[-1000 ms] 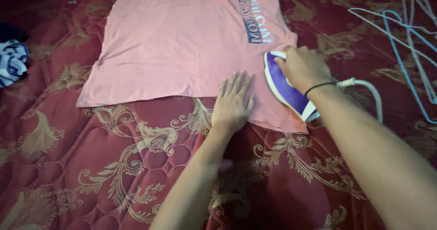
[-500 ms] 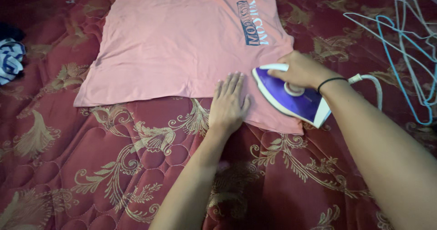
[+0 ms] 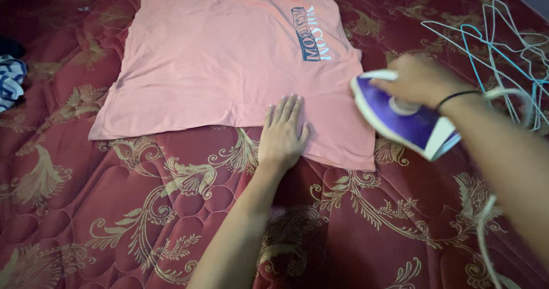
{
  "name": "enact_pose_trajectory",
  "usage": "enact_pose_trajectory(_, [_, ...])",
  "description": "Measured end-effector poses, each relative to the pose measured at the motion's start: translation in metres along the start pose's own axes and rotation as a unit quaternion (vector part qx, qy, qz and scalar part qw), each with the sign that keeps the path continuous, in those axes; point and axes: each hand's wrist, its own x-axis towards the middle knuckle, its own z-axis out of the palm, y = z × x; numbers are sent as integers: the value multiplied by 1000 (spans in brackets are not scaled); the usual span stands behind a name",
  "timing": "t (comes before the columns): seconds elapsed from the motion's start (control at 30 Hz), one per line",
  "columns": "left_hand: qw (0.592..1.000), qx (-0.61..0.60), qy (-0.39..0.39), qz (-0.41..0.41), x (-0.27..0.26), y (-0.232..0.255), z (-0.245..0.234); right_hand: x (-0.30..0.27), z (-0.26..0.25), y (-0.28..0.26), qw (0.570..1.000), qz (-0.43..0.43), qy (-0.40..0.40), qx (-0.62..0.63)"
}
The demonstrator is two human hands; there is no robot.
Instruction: The person opens a wardrobe, removes several folded clothes, and places them on a bed. They then unfold a pink t-shirt, lay it flat, and iron it with a handheld iron, smoothing the fabric across the front and sleeves.
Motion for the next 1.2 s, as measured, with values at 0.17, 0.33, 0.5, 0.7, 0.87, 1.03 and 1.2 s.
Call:
enact_pose_trajectory(0.17, [1000,-2,5,0,0,0,1,-5,-19,46,974,64,164,140])
enact_pose_trajectory(0.33, [1000,-3,3,-3,0,0,2,-4,13,82,894,-78,264,353])
enact_pose_trajectory(0.5, [1000,-4,5,0,-1,-1,2,-11,59,105,854,-127,337,374])
enact_pose_trajectory(0.7, [1000,-26,14,2,0,-3,1,-23,65,107,840,-118,310,429])
enact_pose_trajectory(0.87, [998,-63,9,7,4,-10,-2,-29,57,107,869,-63,284,400])
enact_pose_trajectory(1.03, [999,-32,-4,9,4,-30,-10,-26,57,114,862,-60,273,423])
enact_pose_trajectory(1.2, [1000,17,-2,-2,-6,-60,-31,-24,60,125,866,-80,280,407])
